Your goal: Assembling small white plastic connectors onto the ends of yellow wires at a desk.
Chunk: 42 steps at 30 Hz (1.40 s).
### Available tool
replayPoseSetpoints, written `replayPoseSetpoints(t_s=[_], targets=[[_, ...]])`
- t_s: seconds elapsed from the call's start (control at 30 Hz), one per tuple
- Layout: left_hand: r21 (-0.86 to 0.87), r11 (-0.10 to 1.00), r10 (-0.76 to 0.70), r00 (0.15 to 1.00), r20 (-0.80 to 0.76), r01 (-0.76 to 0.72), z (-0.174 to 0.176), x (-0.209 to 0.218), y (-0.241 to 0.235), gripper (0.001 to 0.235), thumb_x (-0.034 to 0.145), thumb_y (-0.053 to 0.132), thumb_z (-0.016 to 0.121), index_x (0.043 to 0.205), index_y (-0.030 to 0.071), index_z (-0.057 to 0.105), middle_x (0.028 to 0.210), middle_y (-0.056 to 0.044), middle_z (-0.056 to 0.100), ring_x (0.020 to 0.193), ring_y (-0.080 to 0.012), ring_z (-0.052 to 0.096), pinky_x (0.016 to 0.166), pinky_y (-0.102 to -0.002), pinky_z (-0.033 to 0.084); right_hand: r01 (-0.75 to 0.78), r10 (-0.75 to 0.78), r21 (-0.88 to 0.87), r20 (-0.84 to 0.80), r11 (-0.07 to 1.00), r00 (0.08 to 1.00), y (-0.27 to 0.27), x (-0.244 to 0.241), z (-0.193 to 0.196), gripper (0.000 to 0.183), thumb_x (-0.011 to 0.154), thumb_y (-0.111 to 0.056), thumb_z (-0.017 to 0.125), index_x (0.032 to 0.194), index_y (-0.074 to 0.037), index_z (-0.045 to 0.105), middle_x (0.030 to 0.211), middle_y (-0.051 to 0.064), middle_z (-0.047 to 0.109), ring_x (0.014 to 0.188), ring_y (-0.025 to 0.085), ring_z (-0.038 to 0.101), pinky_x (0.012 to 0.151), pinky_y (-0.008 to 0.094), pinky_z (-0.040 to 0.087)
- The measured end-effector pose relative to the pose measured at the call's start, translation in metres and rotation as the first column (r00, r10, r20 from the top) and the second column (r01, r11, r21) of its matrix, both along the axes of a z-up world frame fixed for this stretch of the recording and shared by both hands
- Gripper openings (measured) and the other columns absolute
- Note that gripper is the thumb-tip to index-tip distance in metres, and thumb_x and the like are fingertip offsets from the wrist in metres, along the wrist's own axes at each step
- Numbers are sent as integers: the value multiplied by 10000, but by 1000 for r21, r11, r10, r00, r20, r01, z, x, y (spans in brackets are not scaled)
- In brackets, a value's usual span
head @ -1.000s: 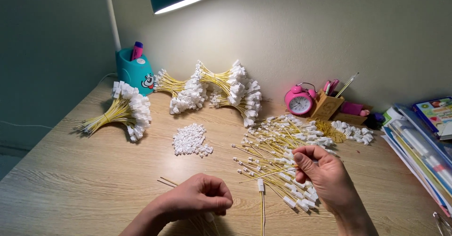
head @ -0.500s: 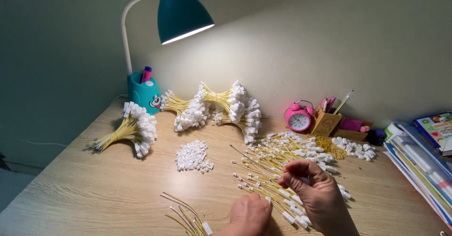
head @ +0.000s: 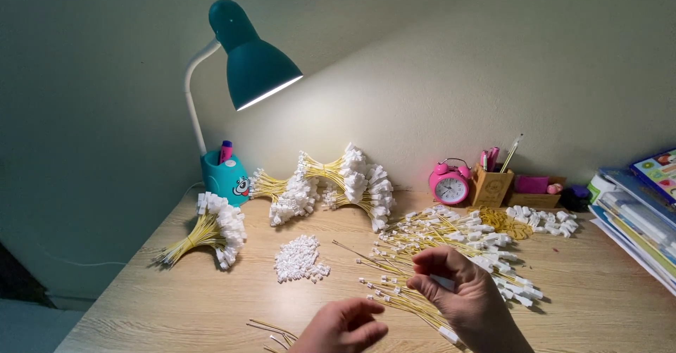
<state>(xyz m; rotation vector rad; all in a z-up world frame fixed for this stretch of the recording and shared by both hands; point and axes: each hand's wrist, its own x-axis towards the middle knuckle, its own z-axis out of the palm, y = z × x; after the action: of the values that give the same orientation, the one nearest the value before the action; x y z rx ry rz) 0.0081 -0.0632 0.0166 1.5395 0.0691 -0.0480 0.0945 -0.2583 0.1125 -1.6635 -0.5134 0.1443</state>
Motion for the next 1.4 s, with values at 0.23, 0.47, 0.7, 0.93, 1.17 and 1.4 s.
replayPoseSetpoints(t_s=[0.23,0.47,0.7,0.93,1.17,1.4], targets=[[-634,726,222,964,-149,-265,44,3,3,298,862,94,678,1130,-36,669,878,-214,688,628,-233,645,539,-317,536,-122,145,-107,249,987,957,13,1,-25,311,719,-55,817,1020,-100,753,869,27,790,784,93,768,774,220,641],[-576,713,309,916,-255,-401,30,4,13,162,869,114,700,963,-18,713,846,-186,716,645,-257,633,579,-348,513,-124,106,-57,-244,991,964,22,10,-34,356,772,35,746,1127,14,719,934,153,717,843,234,718,805,310,583],[-613,657,312,898,-309,-439,25,7,14,180,879,119,681,1014,1,667,878,-211,702,640,-253,631,558,-337,524,-66,220,297,-523,953,824,29,19,-54,306,885,46,542,1182,112,575,979,312,662,831,426,681,764,463,547],[-610,691,247,920,-304,-387,18,5,7,260,833,132,722,1065,28,672,907,-133,691,661,-237,640,556,-327,538,-35,224,329,-555,944,801,33,17,-64,280,916,35,506,1180,97,576,1009,298,652,864,435,676,797,467,537],[-561,717,275,907,-319,-414,17,5,5,217,815,179,757,882,-7,668,844,-143,685,615,-214,619,548,-319,545,-66,205,279,-509,958,836,35,12,-56,269,879,48,567,1142,100,593,960,296,681,829,409,697,779,449,559],[-566,631,392,848,-357,-530,14,9,25,201,856,150,714,918,-37,674,882,-184,683,638,-232,613,558,-351,558,39,99,239,-538,970,837,27,27,-60,287,908,77,520,1186,112,581,1011,317,655,826,433,663,762,456,532]])
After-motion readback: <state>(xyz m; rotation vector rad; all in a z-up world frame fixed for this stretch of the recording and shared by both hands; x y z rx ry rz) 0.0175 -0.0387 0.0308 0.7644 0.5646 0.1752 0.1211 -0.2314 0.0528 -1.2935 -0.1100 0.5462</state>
